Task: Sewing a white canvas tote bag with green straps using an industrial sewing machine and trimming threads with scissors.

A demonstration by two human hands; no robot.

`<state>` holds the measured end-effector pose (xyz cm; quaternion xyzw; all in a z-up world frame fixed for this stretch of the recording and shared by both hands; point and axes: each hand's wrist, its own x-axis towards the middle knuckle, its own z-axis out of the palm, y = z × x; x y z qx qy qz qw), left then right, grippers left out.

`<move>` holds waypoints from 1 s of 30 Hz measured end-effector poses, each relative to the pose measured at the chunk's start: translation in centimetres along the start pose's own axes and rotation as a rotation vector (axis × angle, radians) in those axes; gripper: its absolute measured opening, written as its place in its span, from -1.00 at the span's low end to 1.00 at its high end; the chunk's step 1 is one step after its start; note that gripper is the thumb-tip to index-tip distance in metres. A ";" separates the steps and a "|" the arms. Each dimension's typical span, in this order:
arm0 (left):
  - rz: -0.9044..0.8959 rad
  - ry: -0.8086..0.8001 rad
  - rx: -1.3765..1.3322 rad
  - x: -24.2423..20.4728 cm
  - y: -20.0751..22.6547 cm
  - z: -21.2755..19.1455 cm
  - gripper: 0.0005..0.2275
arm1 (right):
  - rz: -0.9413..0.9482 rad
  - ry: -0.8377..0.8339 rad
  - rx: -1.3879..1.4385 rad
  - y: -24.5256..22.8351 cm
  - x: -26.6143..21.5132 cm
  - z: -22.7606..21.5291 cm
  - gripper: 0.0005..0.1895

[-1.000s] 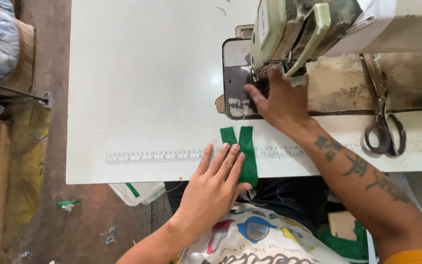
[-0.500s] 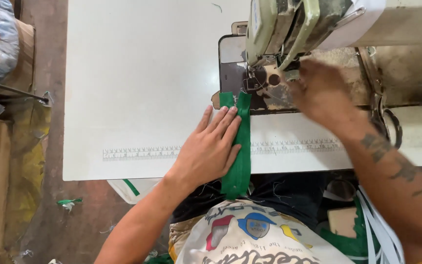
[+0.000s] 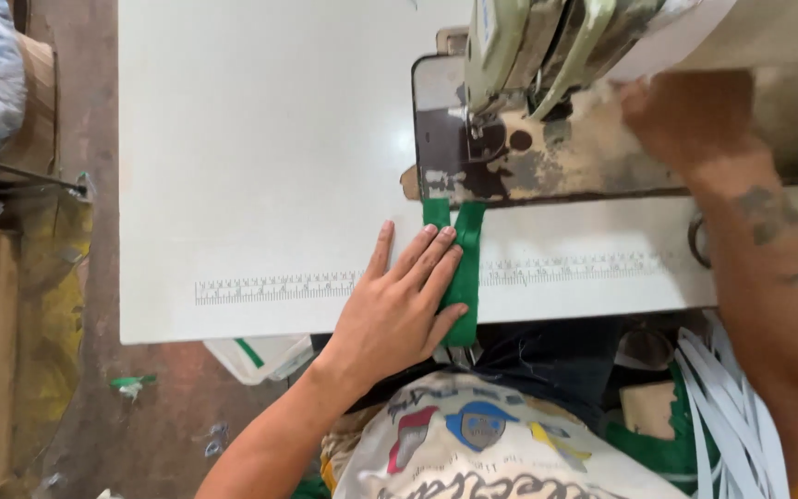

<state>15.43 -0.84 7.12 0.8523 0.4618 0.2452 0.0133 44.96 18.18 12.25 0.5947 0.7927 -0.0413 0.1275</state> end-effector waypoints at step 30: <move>0.016 0.051 0.163 3.1 0.0 1.7 -0.51 | -0.792 0.843 0.153 -5.8 -1.3 7.2 -0.84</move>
